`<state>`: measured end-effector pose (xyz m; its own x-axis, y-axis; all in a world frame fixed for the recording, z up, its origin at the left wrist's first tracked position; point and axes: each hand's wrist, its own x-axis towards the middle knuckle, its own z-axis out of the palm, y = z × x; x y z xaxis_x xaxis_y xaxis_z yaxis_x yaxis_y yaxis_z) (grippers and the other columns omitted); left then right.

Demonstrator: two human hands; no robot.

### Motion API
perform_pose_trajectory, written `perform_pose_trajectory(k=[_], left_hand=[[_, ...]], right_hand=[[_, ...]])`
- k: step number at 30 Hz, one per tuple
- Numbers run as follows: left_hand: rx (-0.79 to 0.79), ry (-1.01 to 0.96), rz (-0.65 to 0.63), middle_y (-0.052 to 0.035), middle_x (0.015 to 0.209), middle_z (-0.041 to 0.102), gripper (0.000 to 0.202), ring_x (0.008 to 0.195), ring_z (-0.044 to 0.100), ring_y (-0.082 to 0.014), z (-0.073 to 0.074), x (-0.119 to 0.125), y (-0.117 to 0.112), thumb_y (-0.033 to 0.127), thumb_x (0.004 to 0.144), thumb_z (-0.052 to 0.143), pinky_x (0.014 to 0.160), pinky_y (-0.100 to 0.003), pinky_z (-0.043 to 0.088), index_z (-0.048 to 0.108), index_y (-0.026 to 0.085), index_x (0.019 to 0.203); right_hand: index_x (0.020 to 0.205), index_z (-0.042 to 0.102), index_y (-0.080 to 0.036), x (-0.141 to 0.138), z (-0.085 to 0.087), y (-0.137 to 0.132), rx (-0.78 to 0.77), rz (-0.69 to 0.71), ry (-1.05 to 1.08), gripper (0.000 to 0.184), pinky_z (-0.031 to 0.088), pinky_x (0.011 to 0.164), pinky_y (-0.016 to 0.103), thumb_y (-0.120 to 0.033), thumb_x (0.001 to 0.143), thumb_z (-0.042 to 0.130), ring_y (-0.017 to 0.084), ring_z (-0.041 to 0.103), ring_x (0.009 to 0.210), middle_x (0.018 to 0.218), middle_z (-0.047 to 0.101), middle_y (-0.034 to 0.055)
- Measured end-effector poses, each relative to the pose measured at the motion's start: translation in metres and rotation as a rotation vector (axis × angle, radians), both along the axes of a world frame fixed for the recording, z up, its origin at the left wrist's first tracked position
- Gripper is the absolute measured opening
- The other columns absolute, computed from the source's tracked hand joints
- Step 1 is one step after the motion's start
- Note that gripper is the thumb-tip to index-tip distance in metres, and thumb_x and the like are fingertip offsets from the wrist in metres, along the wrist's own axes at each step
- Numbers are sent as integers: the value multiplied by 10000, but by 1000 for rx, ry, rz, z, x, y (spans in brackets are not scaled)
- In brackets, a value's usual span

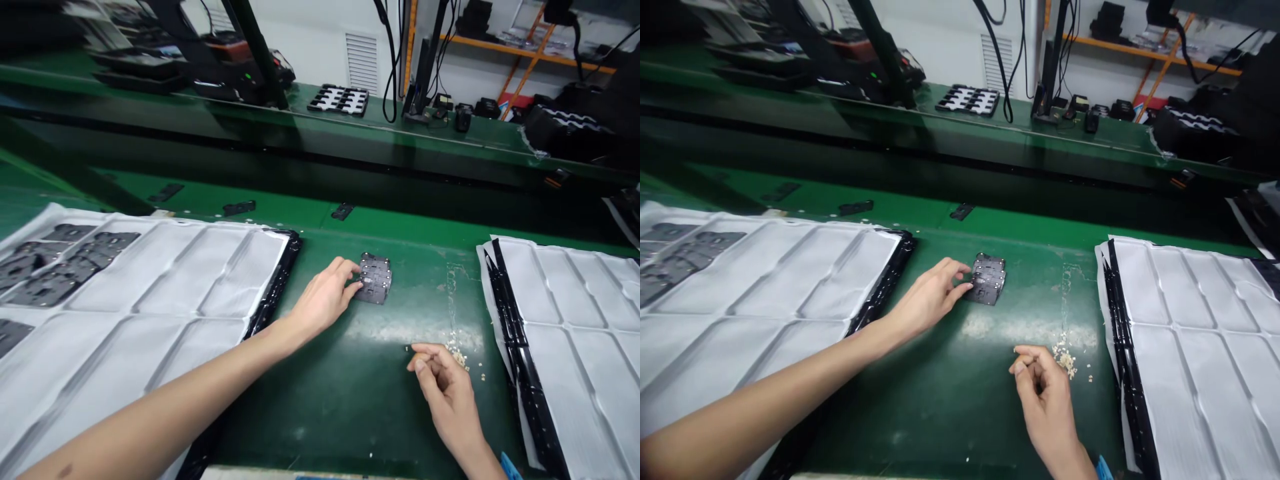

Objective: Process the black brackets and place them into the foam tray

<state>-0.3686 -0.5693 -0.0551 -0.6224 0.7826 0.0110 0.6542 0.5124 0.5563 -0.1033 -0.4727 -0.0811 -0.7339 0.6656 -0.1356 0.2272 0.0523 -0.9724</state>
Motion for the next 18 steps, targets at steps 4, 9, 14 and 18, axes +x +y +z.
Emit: perform_pose_trajectory(k=[4, 9, 14, 18], left_hand=[[-49, 66, 63, -106, 1140, 674, 174, 941, 706, -260, 6, -29, 7, 263, 971, 593, 866, -377, 534, 666, 183, 1108], [-120, 142, 270, -159, 1229, 673, 221, 1171, 657, -337, 18, -98, 50, 283, 989, 589, 1014, -406, 488, 695, 152, 1132], [-227, 110, 460, -246, 1431, 560, 443, 1325, 552, -419, 18, -142, 104, 418, 935, 724, 1074, -512, 465, 671, 85, 1222], [-286, 20, 460, -123, 1411, 615, 402, 1239, 628, -306, 17, -148, 127, 359, 987, 698, 1035, -544, 534, 625, 173, 1336]], right_hand=[[1155, 719, -147, 5, -6, 3, -5, 31, -1, 359, 499, 557, 228, -461, 1024, 604, 155, 609, 629, 861, 743, 79], [1111, 747, -151, 4, -4, 4, 41, 38, 27, 341, 517, 553, 233, -456, 1017, 627, 169, 641, 621, 827, 763, 86], [1063, 769, -173, 4, -6, -6, 42, -49, 49, 361, 525, 577, 239, -500, 1008, 627, 181, 656, 649, 810, 744, 73], [1090, 766, -179, 11, -12, -5, 42, -20, 43, 329, 534, 600, 239, -464, 1023, 615, 184, 669, 671, 829, 750, 74]])
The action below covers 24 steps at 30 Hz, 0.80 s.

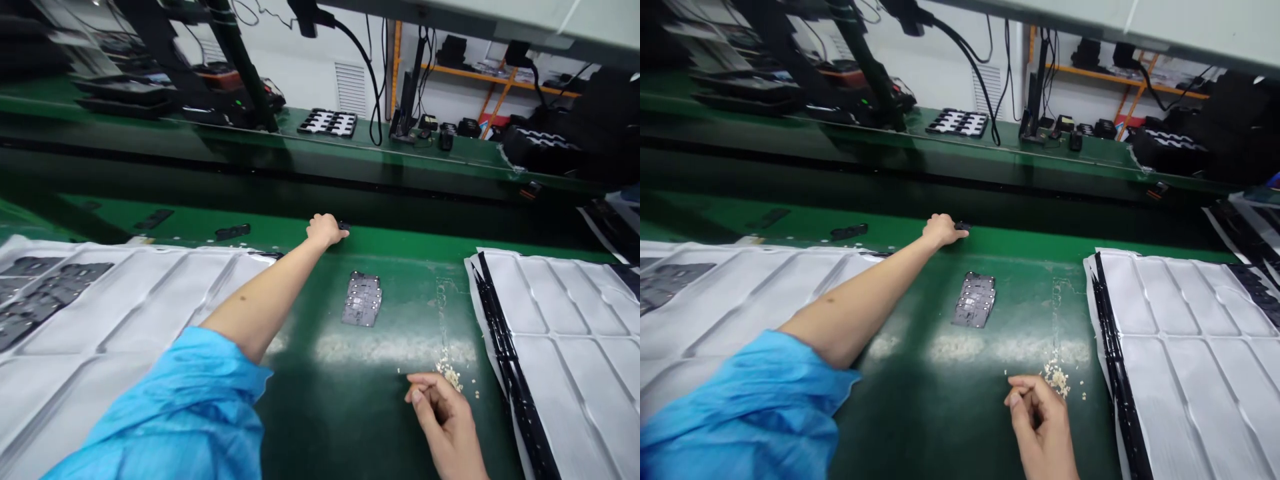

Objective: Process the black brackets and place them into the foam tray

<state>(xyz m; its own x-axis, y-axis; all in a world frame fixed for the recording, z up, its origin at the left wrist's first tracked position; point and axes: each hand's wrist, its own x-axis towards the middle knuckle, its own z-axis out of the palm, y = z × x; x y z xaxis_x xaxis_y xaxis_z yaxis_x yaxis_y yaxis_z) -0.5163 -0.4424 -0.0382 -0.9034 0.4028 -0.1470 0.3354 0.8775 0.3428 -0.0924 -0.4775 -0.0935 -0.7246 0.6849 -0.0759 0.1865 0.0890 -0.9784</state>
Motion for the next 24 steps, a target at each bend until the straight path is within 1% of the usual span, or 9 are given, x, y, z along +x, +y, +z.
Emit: perform_pose_trajectory(k=[3, 5, 8, 10, 12, 14, 16, 19, 24], left_hand=[[44, -57, -76, -110, 1332, 662, 347, 1149, 679, -274, 9, 14, 1, 334, 999, 689, 969, -500, 582, 645, 167, 1300], [109, -99, -177, -92, 1201, 725, 269, 1047, 719, -240, 19, 38, -4, 277, 1001, 677, 925, -431, 590, 666, 153, 1240], [219, -233, -415, -3, 818, 773, 124, 800, 757, -177, 33, 97, -25, 185, 966, 678, 777, -263, 556, 706, 173, 1086], [263, -339, -563, 46, 642, 731, 31, 659, 731, -158, 40, 141, -45, 230, 936, 707, 674, -222, 519, 718, 202, 943], [346, -439, -699, 46, 559, 689, 173, 564, 669, -151, 44, 179, -67, 281, 931, 682, 593, -221, 455, 698, 200, 779], [391, -525, -728, 47, 514, 641, 252, 503, 598, -148, 45, 207, -86, 342, 936, 654, 522, -227, 377, 687, 201, 730], [423, -563, -742, 46, 526, 614, 281, 495, 547, -140, 46, 225, -99, 357, 947, 625, 503, -231, 335, 681, 201, 719], [464, -522, -828, 32, 633, 638, 281, 556, 533, -133, 45, 245, -109, 293, 984, 554, 545, -232, 340, 664, 201, 742], [507, -326, -820, 44, 656, 544, 259, 559, 447, -135, 35, 273, -116, 222, 1002, 500, 567, -251, 305, 499, 215, 743]], right_hand=[[1099, 758, -182, 3, 0, 4, 13, 33, -5, 283, 529, 600, 235, -414, 1032, 610, 179, 671, 675, 836, 758, 75], [1088, 754, -184, 3, 3, 6, 25, -3, -3, 266, 521, 604, 236, -400, 1030, 610, 176, 663, 680, 835, 752, 70], [1107, 740, -188, -1, 11, 11, 36, -61, 4, 252, 501, 598, 235, -385, 1028, 604, 157, 623, 656, 852, 737, 59], [1173, 714, -191, -4, 18, 16, 35, -99, 35, 262, 487, 576, 232, -375, 1028, 596, 139, 590, 629, 921, 736, 65], [1265, 671, -197, -7, 26, 20, 35, -143, 80, 304, 480, 567, 231, -369, 1027, 592, 124, 568, 621, 1029, 731, 82], [1342, 630, -203, -10, 35, 22, 31, -154, 108, 357, 475, 572, 232, -367, 1027, 594, 118, 555, 622, 1045, 720, 79], [1353, 628, -198, -12, 42, 23, 9, -122, 124, 362, 458, 564, 229, -369, 1037, 583, 119, 539, 600, 872, 689, 28], [1208, 703, -181, -12, 48, 21, -35, -51, 160, 286, 417, 528, 223, -375, 1055, 558, 115, 507, 542, 658, 561, -38], [1006, 745, -188, -6, 46, 16, -58, -48, 253, 223, 364, 487, 225, -343, 1043, 590, 89, 463, 528, 769, 586, -5]])
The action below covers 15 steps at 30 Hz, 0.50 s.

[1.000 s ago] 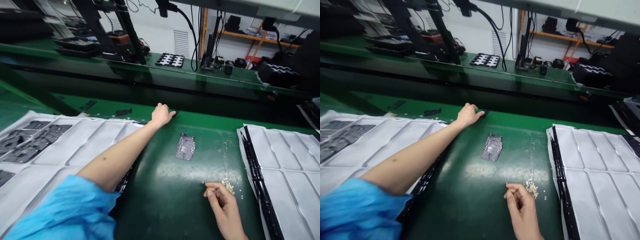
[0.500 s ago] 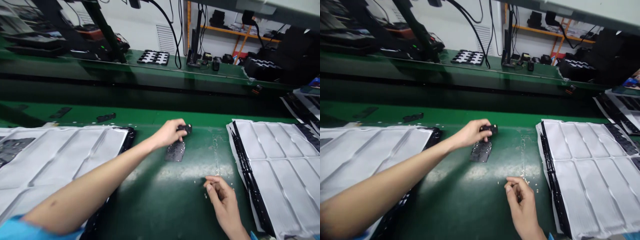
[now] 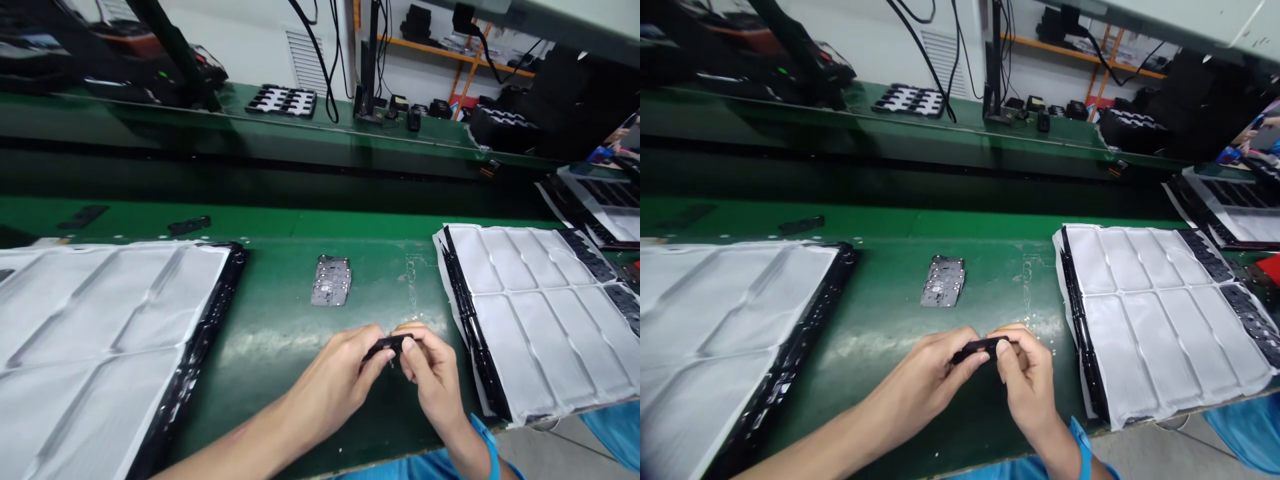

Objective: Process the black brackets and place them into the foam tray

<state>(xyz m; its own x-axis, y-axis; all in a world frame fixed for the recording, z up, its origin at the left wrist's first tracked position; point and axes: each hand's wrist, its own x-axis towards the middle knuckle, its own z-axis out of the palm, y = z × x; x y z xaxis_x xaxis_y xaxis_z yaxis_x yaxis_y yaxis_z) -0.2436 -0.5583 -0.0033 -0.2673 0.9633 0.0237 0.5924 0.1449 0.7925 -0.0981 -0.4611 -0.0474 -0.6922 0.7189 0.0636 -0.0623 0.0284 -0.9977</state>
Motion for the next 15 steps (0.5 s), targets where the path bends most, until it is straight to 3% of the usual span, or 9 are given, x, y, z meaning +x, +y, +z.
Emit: perform_pose_trajectory(k=[7, 15], left_hand=[[111, -6, 2, 63, 679, 461, 228, 571, 422, -138, -18, 20, -2, 173, 1031, 443, 581, -246, 312, 436, 237, 811], [91, -24, 3, 67, 671, 443, 242, 565, 412, -135, -23, 25, 3, 196, 1036, 443, 575, -250, 296, 400, 239, 801]], right_hand=[[950, 746, -206, 8, -11, 1, -14, -33, 96, 190, 406, 554, 239, -292, 1035, 599, 122, 513, 633, 815, 602, 10], [887, 735, -197, 8, -16, 4, 52, -89, 75, 207, 392, 546, 242, -287, 1019, 603, 131, 533, 644, 803, 614, 10]])
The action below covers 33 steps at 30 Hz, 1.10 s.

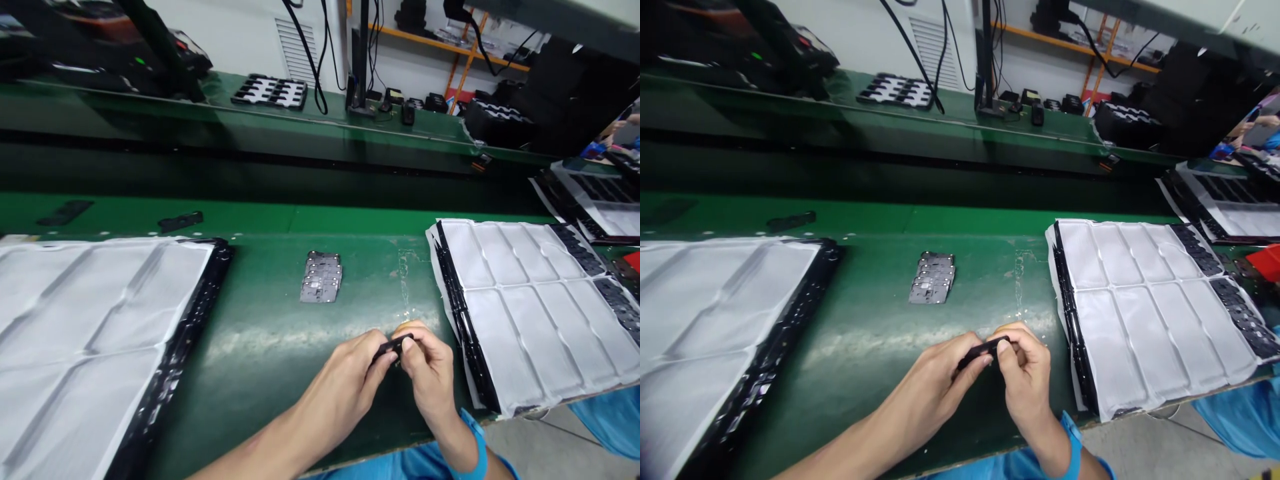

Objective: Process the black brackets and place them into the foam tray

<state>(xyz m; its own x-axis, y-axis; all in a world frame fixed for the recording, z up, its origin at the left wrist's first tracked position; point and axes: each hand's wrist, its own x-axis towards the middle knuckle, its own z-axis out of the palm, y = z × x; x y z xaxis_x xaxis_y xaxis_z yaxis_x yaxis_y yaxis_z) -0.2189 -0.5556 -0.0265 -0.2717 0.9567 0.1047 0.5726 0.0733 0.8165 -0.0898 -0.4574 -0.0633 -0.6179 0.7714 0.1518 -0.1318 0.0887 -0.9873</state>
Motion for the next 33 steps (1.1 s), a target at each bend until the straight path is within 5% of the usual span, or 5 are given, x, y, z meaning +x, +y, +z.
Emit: perform_pose_trajectory(k=[12, 15, 19, 25, 33], left_hand=[[-152, -123, -10, 40, 671, 501, 246, 597, 446, -160, 2, -8, 8, 271, 1015, 420, 603, -275, 304, 405, 243, 771], [-189, -141, -17, 33, 688, 511, 232, 618, 471, -171, 3, -10, 10, 292, 1017, 406, 617, -284, 318, 426, 244, 791], [-222, -197, -48, 24, 731, 528, 217, 656, 495, -177, 9, -13, 11, 307, 1029, 382, 638, -288, 354, 461, 238, 839], [-167, -432, -35, 46, 642, 512, 307, 572, 461, -144, 10, -15, 4, 344, 1068, 348, 600, -268, 372, 555, 207, 886], [-24, -631, 51, 18, 721, 541, 415, 557, 457, -117, -4, -7, 0, 479, 1097, 342, 599, -268, 386, 570, 170, 938]], right_hand=[[1028, 756, -208, 5, -4, 5, -27, 64, -64, 236, 382, 504, 233, -148, 969, 536, 107, 499, 559, 818, 608, 0], [1115, 748, -221, 13, -2, 13, 100, 53, -123, 312, 474, 598, 256, -112, 973, 492, 128, 563, 585, 752, 603, -17], [1194, 747, -217, 20, 9, 21, 324, -54, -264, 299, 544, 836, 320, -172, 1020, 508, 204, 686, 923, 1089, 705, 88], [830, 660, -201, 14, 16, 12, 240, -5, -274, 257, 458, 552, 242, -283, 1053, 563, 138, 569, 564, 675, 592, -20], [747, 626, -197, 10, 11, 3, 250, -15, -232, 325, 429, 549, 257, -269, 1058, 568, 135, 547, 546, 642, 532, -28]])
